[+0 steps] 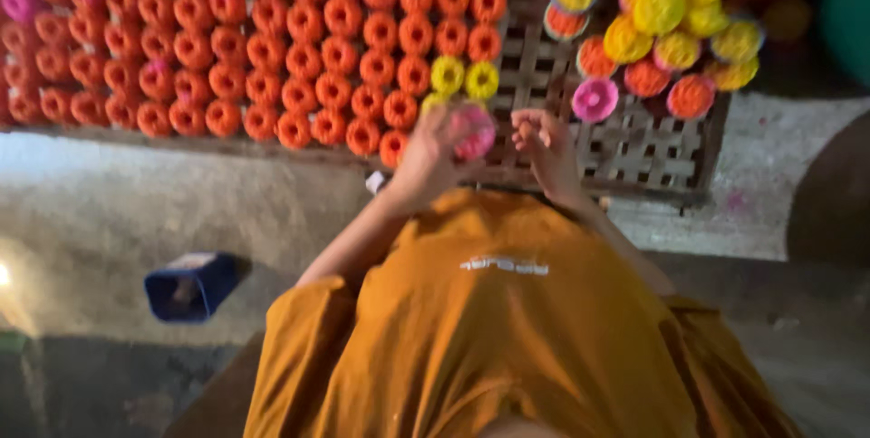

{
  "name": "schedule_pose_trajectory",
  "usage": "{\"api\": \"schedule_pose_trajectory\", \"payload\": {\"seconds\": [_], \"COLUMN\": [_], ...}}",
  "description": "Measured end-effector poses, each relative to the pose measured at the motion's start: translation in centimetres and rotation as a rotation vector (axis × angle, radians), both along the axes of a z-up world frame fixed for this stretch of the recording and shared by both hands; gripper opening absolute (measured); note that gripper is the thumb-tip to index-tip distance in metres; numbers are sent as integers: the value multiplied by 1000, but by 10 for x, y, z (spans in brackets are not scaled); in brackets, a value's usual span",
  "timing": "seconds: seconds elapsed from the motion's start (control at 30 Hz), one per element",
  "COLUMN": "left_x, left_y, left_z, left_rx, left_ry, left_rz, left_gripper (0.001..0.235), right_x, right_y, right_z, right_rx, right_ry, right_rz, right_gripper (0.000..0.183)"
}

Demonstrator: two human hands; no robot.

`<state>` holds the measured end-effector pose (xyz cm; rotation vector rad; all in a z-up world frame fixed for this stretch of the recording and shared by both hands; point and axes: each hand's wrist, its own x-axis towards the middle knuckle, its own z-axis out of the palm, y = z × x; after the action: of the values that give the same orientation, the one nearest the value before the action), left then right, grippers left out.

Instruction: The person repeatedly picks small colorful plastic molds from a green bucket, removes a textured orange ring from each mold, and places the rings onto a wooden drying rack. The person also places the empty molds back into the bucket.

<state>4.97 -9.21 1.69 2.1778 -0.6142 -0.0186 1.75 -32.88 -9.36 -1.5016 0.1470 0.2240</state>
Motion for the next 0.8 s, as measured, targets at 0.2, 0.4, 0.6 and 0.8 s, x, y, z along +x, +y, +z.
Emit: {"api": "schedule_pose_trajectory", "payload": {"seconds": [0.2,0.4,0.6,0.8], "left_x": [10,0,-5,-3], "left_y": [21,33,44,41], "left_z": [-9,-21,-37,-53], "left_rx": [-191,-404,-656,-1158], "left_ry": [118,256,383,737], "left_rz": [283,422,440,478], "left_gripper": [55,56,53,48], "right_x": [-1,4,11,13], "right_y": [28,52,42,50], "right_z": [10,32,32,37], "right_rx": [-469,-716,-438,-464], "right_ry": [-275,-369,-67,28], "right_rz": [155,176,291,350], "right_gripper": [28,32,28,18]}}
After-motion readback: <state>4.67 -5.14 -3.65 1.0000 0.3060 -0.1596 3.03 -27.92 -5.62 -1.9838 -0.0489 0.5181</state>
